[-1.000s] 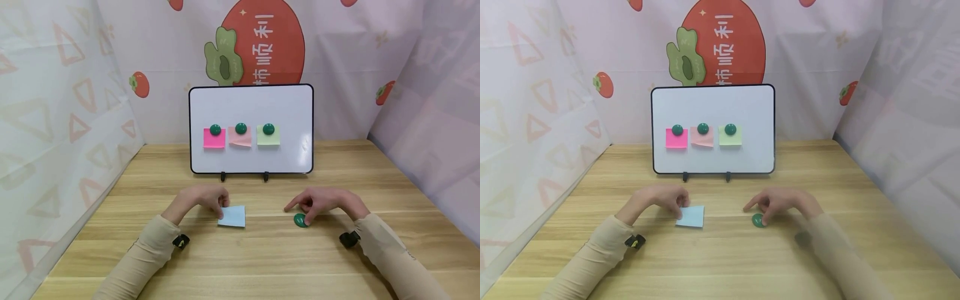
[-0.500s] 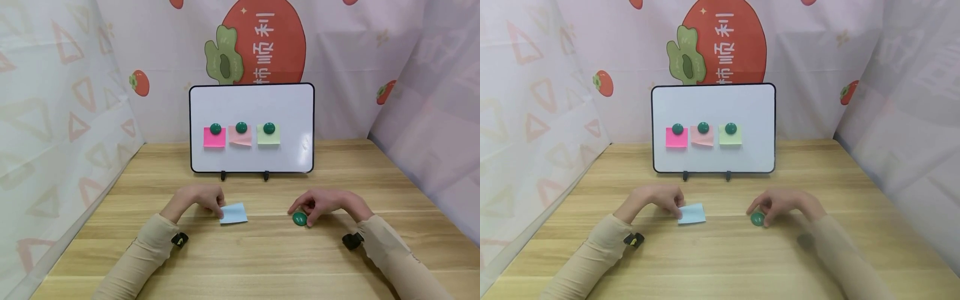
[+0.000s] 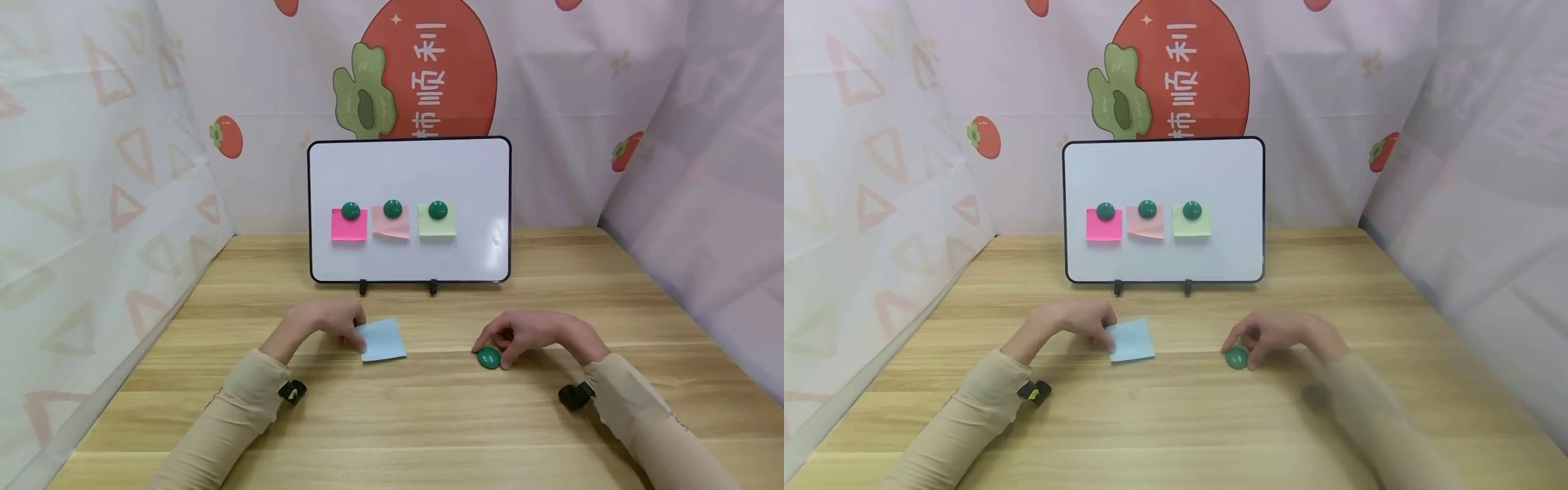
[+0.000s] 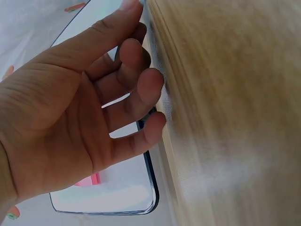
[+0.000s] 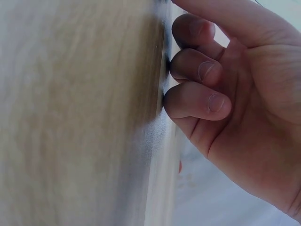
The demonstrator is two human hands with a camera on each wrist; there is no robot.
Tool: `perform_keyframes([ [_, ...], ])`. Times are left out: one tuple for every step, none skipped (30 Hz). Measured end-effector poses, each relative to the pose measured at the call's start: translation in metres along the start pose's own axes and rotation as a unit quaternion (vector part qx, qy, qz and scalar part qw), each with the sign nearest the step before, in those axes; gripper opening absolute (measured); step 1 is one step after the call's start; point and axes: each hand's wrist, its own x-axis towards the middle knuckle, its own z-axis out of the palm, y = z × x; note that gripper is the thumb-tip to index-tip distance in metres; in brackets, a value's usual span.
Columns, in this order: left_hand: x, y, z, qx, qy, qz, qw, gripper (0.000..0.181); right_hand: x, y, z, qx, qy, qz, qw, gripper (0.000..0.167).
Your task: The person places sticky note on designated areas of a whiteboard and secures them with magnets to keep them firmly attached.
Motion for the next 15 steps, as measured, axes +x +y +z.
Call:
perform_keyframes([
  [0.0007,-0.0003,-0.0006,0.002,0.006,0.005,1.0,0.03,0.0,0.0005,0.0,-0.001,0.001,-0.001,1.0,0.041],
  [0.0015,-0.0006,-0.0011,0.007,0.012,0.009,0.9999,0.031,0.0001,0.0009,0.0,-0.001,0.001,-0.002,1.0,0.04],
  [0.0021,-0.0006,-0.0015,0.01,0.019,0.012,0.9997,0.031,0.0003,0.0014,0.0001,-0.002,0.002,-0.003,1.0,0.04],
  [0.0025,-0.0007,-0.002,0.016,0.025,0.015,0.9995,0.031,0.0005,0.0017,0.0001,-0.002,0.003,-0.003,1.0,0.04],
  [0.0028,-0.0007,-0.0023,0.02,0.029,0.018,0.9992,0.031,0.0007,0.0021,0.0001,-0.003,0.003,-0.003,1.0,0.04],
  [0.0031,-0.0005,-0.0027,0.019,0.032,0.022,0.9991,0.031,0.0009,0.0023,0.0001,-0.002,0.004,-0.003,1.0,0.04],
  [0.0032,-0.0004,-0.003,0.021,0.034,0.026,0.9989,0.031,0.0009,0.0024,0.0001,-0.002,0.005,-0.002,1.0,0.039],
  [0.0032,-0.0001,-0.0034,0.021,0.035,0.032,0.9987,0.03,0.0009,0.0025,0.0,-0.003,0.005,-0.002,1.0,0.039],
  [0.0031,0.0001,-0.0037,0.021,0.035,0.038,0.9985,0.03,0.001,0.0026,-0.0001,-0.003,0.005,0.0,1.0,0.039],
  [0.003,0.0002,-0.004,0.02,0.033,0.044,0.9983,0.03,0.0011,0.0028,-0.0001,-0.004,0.006,0.002,1.0,0.038],
  [0.0031,-0.0001,-0.0038,0.019,0.033,0.05,0.998,0.03,0.0013,0.0029,-0.0001,-0.006,0.006,0.003,1.0,0.038],
  [0.0032,-0.0003,-0.0037,0.018,0.032,0.057,0.9977,0.03,0.0012,0.0028,-0.0002,-0.007,0.007,0.005,0.9999,0.037],
  [0.0033,-0.0005,-0.0036,0.02,0.032,0.062,0.9973,0.031,0.0014,0.0027,-0.0002,-0.008,0.008,0.006,0.9999,0.037],
  [0.0034,-0.0006,-0.0036,0.021,0.033,0.067,0.997,0.031,0.0015,0.0025,-0.0002,-0.01,0.008,0.008,0.9999,0.037],
  [0.0036,-0.0007,-0.0035,0.02,0.033,0.069,0.9969,0.031,0.0016,0.0023,-0.0001,-0.01,0.01,0.009,0.9999,0.036],
])
